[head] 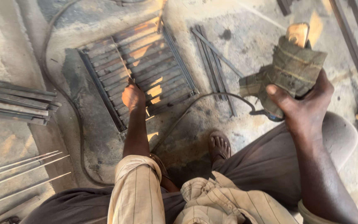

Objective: The person welds a rectangular metal frame using a handheld welding torch. They position the electrode, strike an arc, and move along the joints to fuse the metal pieces together.

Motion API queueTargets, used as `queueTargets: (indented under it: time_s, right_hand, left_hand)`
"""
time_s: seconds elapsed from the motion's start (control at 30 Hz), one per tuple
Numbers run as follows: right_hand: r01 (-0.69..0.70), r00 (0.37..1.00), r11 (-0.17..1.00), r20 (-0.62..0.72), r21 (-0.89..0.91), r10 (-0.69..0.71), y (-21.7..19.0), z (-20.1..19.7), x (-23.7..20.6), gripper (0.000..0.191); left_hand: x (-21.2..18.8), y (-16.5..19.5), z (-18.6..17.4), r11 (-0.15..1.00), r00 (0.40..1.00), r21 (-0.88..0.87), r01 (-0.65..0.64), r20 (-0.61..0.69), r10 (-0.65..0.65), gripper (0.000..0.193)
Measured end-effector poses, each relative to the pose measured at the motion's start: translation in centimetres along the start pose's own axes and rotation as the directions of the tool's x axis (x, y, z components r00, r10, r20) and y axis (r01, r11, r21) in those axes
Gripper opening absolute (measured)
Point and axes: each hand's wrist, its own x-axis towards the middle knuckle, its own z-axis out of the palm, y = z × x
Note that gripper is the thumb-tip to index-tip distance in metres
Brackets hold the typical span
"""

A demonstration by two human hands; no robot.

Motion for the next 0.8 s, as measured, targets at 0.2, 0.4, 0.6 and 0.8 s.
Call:
queueTargets:
  time_s: [0.2, 0.4, 0.6, 0.8]
  right_hand:
    - [-0.024, 1.000, 0.998, -0.007, -0.065, 0.023, 0.4, 0.8, 0.3, 0.068]
    - [-0.041, 0.999, 0.998, 0.011, 0.046, 0.040, -0.2, 4.2, 1.6, 0.072]
    - [-0.185, 0.983, 0.978, 0.027, 0.099, 0.184, 0.1, 14.9, 3.5, 0.079]
    - [-0.107, 0.993, 0.981, 0.039, -0.159, 0.114, 1.4, 23.9, 1.4, 0.081]
  left_hand:
    - [0.5, -0.3, 0.4, 0.997, 0.999, -0.066, 0.039, 0.035, -0.037, 0.039]
    - [0.6, -0.4, -0.1, 0.995, 0.999, -0.100, 0.023, 0.052, -0.018, 0.034]
    - [0.8, -0.6, 0.1, 0.992, 0.995, -0.098, 0.084, 0.059, -0.079, 0.031]
    - [0.6, -0.6, 0.3, 0.987, 0.996, -0.133, 0.091, 0.024, -0.088, 0.030]
